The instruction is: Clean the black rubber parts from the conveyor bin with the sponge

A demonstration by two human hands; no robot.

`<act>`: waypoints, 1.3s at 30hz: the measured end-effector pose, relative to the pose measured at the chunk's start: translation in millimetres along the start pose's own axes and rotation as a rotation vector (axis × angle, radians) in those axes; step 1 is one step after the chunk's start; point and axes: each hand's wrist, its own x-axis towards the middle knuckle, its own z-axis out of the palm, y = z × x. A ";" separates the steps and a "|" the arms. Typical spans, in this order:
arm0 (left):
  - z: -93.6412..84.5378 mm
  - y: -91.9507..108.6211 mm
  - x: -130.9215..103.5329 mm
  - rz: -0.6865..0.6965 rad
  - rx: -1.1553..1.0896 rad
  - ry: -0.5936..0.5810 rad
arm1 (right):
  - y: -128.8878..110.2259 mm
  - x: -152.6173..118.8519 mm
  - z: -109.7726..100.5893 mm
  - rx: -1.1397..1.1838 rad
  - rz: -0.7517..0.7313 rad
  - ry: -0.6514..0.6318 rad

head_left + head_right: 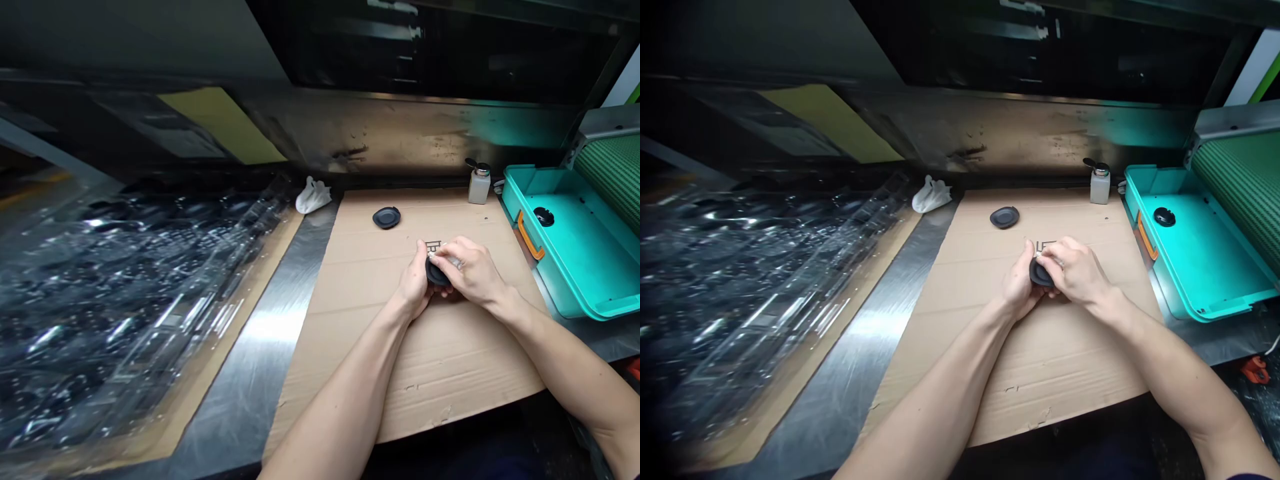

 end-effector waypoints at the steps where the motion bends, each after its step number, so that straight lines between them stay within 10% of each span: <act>1: 1.0 -0.6 0.2 0.010 -0.023 0.033 | -1.5 -0.8 0.9 0.001 -0.030 -0.017; 10: 9.2 -7.2 0.5 0.119 -0.098 0.189 | -7.1 -3.9 10.3 -0.232 -0.107 -0.062; 25: 4.6 -11.8 7.9 0.119 -0.059 0.117 | -3.9 -2.8 10.4 -0.213 -0.075 -0.087; 34: -4.2 6.8 -4.2 -0.125 -0.124 -0.126 | 10.1 4.8 -11.9 -0.012 0.072 0.428; 39: -10.9 14.4 -5.2 -0.169 -0.280 -0.212 | 19.5 8.1 -12.4 0.024 0.173 0.457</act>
